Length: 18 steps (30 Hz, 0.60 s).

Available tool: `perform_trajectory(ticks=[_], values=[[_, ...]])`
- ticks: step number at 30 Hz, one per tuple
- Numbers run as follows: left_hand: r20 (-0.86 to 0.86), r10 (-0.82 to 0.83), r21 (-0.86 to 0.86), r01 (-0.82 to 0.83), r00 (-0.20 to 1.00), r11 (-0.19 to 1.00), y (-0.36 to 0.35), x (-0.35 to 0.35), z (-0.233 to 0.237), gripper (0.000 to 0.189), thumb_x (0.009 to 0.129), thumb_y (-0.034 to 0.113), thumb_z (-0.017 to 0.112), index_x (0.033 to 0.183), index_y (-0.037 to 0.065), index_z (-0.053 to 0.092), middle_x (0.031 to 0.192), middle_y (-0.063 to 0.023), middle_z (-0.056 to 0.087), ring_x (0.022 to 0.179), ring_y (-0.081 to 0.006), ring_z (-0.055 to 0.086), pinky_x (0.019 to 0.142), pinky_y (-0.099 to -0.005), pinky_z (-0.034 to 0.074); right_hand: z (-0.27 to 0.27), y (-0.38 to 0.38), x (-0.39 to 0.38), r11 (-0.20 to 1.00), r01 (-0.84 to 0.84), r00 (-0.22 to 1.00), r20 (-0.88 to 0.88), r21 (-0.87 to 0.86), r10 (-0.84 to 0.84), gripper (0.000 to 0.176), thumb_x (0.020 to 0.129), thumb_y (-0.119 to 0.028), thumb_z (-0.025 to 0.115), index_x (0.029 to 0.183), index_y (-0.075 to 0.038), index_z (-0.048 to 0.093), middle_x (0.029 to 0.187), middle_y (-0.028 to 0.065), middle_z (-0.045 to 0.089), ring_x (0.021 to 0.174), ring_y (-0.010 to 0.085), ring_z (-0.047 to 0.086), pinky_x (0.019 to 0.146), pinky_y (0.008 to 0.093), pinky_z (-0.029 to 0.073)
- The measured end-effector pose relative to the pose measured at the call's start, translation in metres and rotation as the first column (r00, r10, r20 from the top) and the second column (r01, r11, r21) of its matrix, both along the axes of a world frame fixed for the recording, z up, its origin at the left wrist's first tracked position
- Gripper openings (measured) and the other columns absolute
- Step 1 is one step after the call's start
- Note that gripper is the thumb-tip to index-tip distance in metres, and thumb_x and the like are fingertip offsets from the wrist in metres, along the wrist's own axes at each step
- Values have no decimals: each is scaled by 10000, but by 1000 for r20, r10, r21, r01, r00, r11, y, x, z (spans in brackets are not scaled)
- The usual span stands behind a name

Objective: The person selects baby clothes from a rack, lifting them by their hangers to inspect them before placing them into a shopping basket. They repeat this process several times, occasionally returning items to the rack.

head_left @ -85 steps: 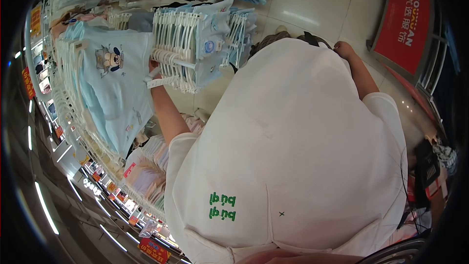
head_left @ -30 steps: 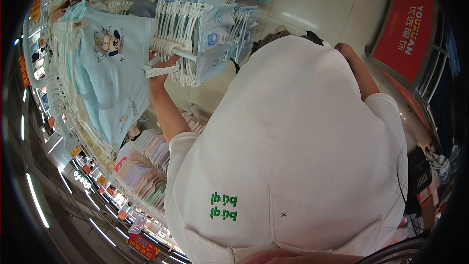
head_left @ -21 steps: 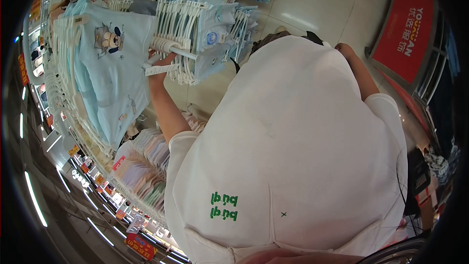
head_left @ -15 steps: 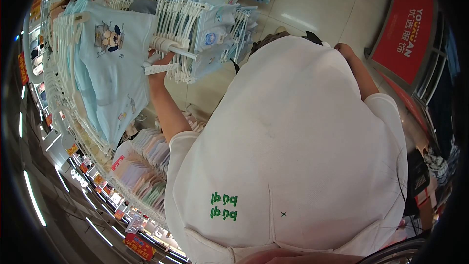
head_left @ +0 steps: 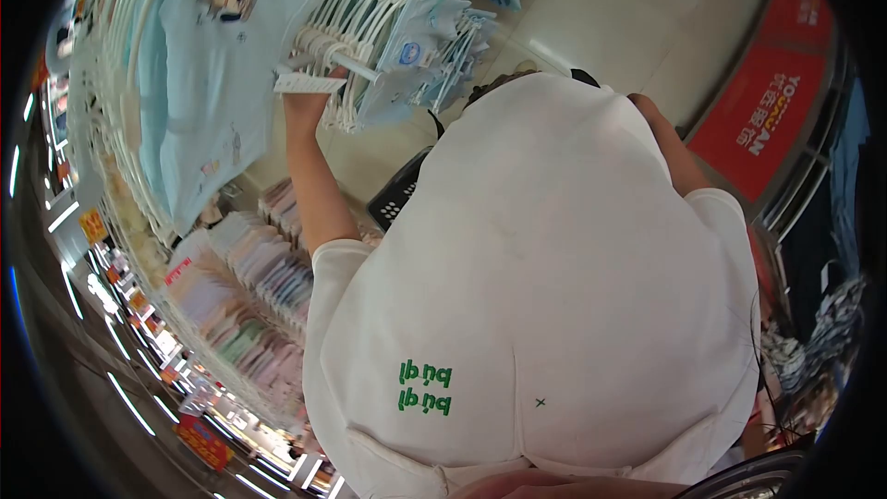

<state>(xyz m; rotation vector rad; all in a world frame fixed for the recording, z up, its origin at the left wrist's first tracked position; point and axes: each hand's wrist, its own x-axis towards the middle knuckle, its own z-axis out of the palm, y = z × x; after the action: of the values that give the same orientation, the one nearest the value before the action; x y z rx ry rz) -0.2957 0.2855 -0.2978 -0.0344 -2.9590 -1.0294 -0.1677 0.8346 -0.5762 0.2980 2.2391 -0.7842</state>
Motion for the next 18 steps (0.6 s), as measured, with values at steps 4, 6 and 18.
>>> perform_trajectory(ticks=[4, 6, 18], values=[[-312, 144, -41, -165, 939, 985, 6, 36, 0, 562, 629, 230, 774, 1060, -44, 540, 965, -166, 589, 914, -255, 556, 815, -333, 427, 23, -17, -48, 995, -40, 998, -44, -95, 36, 320, 718, -221, 600, 956, -8, 623, 927, 176, 629, 883, 283, 596, 795, 340, 453], [-442, 265, 28, -283, 857, 959, 13, 58, 8, 348, 708, 180, 700, 988, 4, 593, 913, -132, 612, 861, -240, 584, 757, -322, 449, 36, -42, -80, 982, -59, 994, -98, -180, 42, 309, 745, -216, 589, 980, -18, 616, 942, 158, 628, 879, 266, 594, 800, 332, 450], [-256, 525, 5, -542, 812, 840, 25, 144, -52, 251, 727, 104, 641, 972, 60, 613, 955, -96, 605, 868, -226, 585, 748, -314, 465, 251, -298, -210, 568, -803, -51, -970, 180, 236, 270, 703, -74, 591, 973, -71, 600, 912, 98, 584, 891, 270, 540, 772, 357, 431]])
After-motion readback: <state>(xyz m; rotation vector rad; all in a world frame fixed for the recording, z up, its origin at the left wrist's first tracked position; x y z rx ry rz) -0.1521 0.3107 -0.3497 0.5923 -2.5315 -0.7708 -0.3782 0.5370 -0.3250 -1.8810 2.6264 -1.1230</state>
